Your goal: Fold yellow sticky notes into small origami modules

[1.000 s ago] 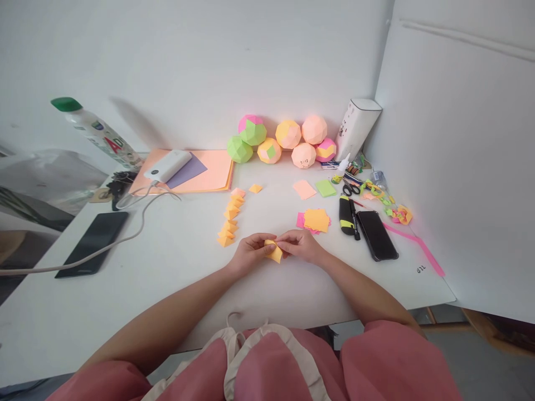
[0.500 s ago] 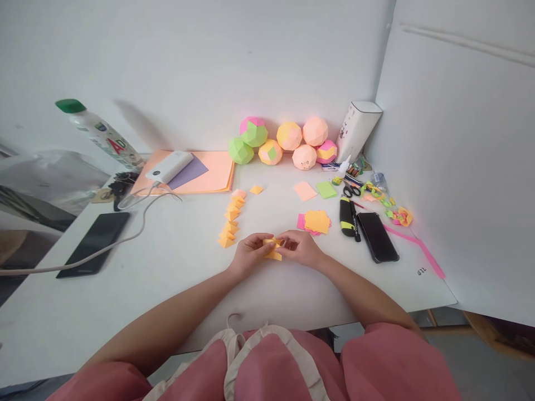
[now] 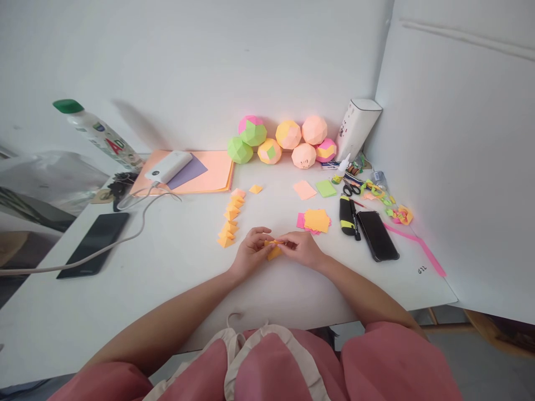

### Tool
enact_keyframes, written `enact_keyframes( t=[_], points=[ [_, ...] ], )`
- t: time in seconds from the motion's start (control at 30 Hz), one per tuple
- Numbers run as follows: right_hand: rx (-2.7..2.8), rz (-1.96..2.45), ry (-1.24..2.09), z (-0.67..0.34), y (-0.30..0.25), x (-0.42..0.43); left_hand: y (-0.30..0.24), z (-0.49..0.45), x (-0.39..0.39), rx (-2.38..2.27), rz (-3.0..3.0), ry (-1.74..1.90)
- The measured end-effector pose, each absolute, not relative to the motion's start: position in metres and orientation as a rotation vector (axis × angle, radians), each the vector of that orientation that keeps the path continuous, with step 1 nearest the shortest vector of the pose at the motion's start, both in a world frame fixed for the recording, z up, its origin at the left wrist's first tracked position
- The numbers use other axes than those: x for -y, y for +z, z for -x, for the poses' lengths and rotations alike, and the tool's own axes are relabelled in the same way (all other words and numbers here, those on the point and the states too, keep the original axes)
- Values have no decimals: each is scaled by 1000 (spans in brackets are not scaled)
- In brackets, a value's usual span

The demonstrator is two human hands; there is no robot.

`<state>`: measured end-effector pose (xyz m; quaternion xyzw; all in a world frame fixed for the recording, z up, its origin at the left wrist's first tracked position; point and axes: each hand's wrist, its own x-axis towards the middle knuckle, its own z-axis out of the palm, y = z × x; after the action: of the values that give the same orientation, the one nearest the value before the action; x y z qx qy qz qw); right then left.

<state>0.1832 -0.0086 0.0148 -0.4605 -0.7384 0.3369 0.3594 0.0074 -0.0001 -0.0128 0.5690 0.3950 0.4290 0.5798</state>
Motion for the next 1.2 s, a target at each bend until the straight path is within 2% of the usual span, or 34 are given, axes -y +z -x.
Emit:
enact_keyframes(
  t=[0.33,0.77,1.2],
  points=[
    [1938,1162,884,-187,11,6,-11,-7,1,-946,-1232,895],
    [1927,1102,922,-185,9,4,-11,-7,1,-931,-1476,926],
    [1895,1234,939,-187,7,5,-16,-8,1,-932,-1401,1047]
  ],
)
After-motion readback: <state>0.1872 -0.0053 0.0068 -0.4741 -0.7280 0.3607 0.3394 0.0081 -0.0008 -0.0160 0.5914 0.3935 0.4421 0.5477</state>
